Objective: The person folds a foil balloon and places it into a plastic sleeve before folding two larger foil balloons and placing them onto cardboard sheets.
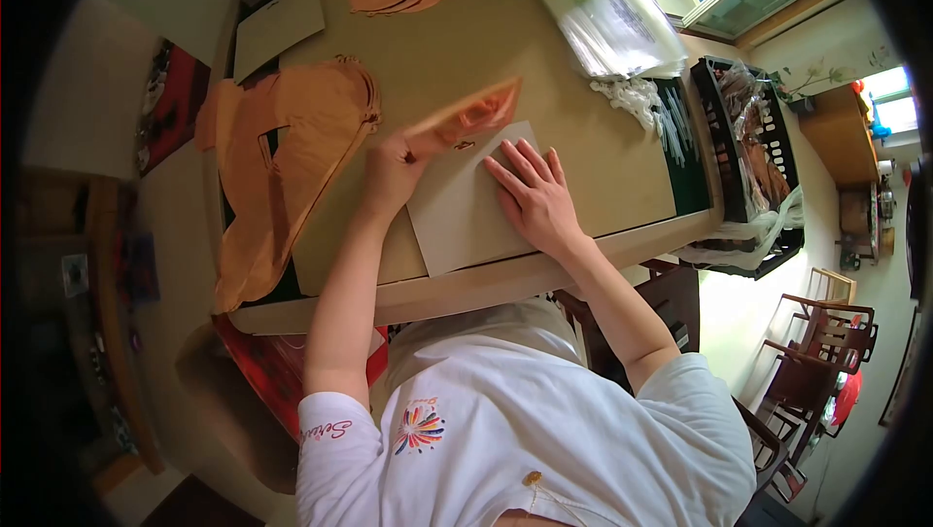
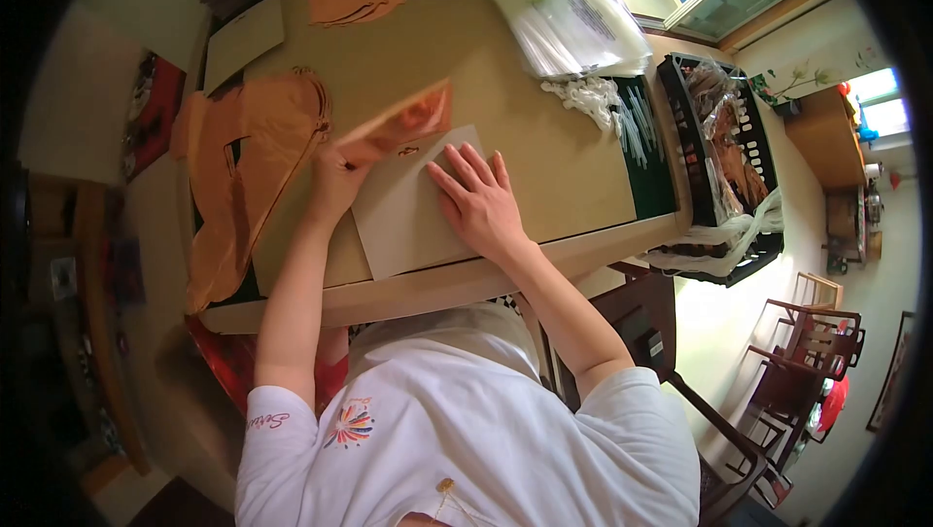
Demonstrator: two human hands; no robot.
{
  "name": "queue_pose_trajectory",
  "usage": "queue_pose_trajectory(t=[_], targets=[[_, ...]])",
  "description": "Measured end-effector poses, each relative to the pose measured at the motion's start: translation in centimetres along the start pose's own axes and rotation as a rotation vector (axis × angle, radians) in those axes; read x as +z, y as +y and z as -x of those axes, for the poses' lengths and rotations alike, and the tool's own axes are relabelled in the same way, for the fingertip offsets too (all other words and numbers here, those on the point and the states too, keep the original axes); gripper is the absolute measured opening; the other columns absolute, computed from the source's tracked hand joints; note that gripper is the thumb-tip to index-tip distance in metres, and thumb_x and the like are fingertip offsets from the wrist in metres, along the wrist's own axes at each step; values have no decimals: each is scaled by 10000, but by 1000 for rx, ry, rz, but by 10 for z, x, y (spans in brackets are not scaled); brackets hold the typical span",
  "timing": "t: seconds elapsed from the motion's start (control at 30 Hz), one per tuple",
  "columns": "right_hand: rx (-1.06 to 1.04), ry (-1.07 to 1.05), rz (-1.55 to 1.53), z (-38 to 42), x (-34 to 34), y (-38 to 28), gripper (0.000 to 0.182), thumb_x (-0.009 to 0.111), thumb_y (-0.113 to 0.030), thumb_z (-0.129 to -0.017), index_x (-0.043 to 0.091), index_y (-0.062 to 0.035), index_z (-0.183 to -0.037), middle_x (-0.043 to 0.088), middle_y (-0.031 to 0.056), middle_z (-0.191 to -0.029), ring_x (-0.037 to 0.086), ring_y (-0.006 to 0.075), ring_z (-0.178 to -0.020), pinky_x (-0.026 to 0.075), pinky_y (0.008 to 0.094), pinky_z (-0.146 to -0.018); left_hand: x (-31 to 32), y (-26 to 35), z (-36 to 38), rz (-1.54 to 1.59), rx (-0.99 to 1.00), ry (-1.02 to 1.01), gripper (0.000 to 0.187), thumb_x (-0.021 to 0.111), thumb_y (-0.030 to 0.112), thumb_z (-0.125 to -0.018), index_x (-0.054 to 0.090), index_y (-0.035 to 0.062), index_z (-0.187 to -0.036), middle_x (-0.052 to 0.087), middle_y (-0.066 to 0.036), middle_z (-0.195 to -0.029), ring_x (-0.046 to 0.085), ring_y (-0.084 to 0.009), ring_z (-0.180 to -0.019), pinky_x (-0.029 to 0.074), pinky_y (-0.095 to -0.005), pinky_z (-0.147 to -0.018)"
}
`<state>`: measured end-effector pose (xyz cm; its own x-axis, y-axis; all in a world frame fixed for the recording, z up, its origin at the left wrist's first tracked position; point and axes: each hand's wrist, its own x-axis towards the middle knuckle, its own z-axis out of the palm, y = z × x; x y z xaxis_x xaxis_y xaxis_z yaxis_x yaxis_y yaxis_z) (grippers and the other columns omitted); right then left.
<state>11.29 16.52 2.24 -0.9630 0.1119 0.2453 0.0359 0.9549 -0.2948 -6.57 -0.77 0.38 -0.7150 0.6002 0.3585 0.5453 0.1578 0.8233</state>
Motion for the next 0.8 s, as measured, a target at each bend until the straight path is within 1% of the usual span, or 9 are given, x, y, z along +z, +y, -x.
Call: queue_pose_trajectory(t=[0.17,0.37,0.47,0.5,0.6,0.67,0.7,0.77,0.8], targets=[[-23,4,-1,4,9,10,471,579,-242,-887,503,-192,-1349,450,91,-1420,351,283,-1369,232,531,-1130,-6,22,16,-325,171,-77,159,656,60,-796,701,109,-941,624,-27,-911,651,-240,-762,533,-333,-644],[9,60,-344,1,-5,20,404,584,-75,-844,579,-117,-1247,489,126,-1370,394,317,-1330,302,505,-1099,-3,27,36,-542,158,-84,249,606,55,-828,695,141,-1044,573,-53,-1055,634,-246,-877,536,-356,-713],[416,111,-738,-4,-13,51,372,561,-2,-825,616,-93,-1182,536,154,-1298,452,336,-1265,362,457,-1063,0,18,37,-554,194,-77,261,610,66,-829,695,147,-1061,565,-58,-1069,626,-253,-885,533,-369,-734],[338,214,-710,-20,-28,40,316,560,-12,-836,631,-67,-1139,567,174,-1235,489,340,-1215,396,417,-1031,0,20,36,-544,179,-73,255,612,62,-827,699,143,-1052,565,-60,-1069,625,-253,-885,532,-374,-739],[23,209,-330,-57,-25,3,218,560,-50,-878,674,-48,-1063,589,147,-1222,525,327,-1193,447,448,-979,1,26,38,-532,171,-90,265,613,47,-825,691,141,-1061,563,-67,-1074,623,-257,-884,532,-384,-743],[-145,54,-86,-61,1,-8,272,568,-134,-894,642,-66,-1147,541,144,-1299,476,315,-1252,398,478,-1025,-3,27,35,-556,206,-96,314,606,34,-831,659,155,-1117,561,-74,-1081,622,-264,-881,534,-386,-733],[-234,-22,39,-62,12,-9,308,572,-176,-903,626,-75,-1189,517,142,-1337,451,310,-1281,373,493,-1047,-4,30,37,-526,140,-86,343,597,28,-837,621,146,-1157,563,-82,-1074,613,-272,-885,527,-391,-743],[-202,-6,2,-55,18,-11,399,551,-239,-916,554,-93,-1287,462,134,-1400,400,304,-1326,313,508,-1086,-3,33,41,-462,5,-46,409,580,15,-848,546,130,-1239,565,-100,-1060,596,-288,-893,514,-401,-762],[-184,-8,-21,-51,19,-11,448,541,-271,-922,517,-103,-1337,434,130,-1431,375,301,-1348,283,516,-1106,-3,29,42,-502,54,6,421,571,17,-853,510,112,-1258,567,-109,-1052,583,-297,-898,502,-408,-771]])
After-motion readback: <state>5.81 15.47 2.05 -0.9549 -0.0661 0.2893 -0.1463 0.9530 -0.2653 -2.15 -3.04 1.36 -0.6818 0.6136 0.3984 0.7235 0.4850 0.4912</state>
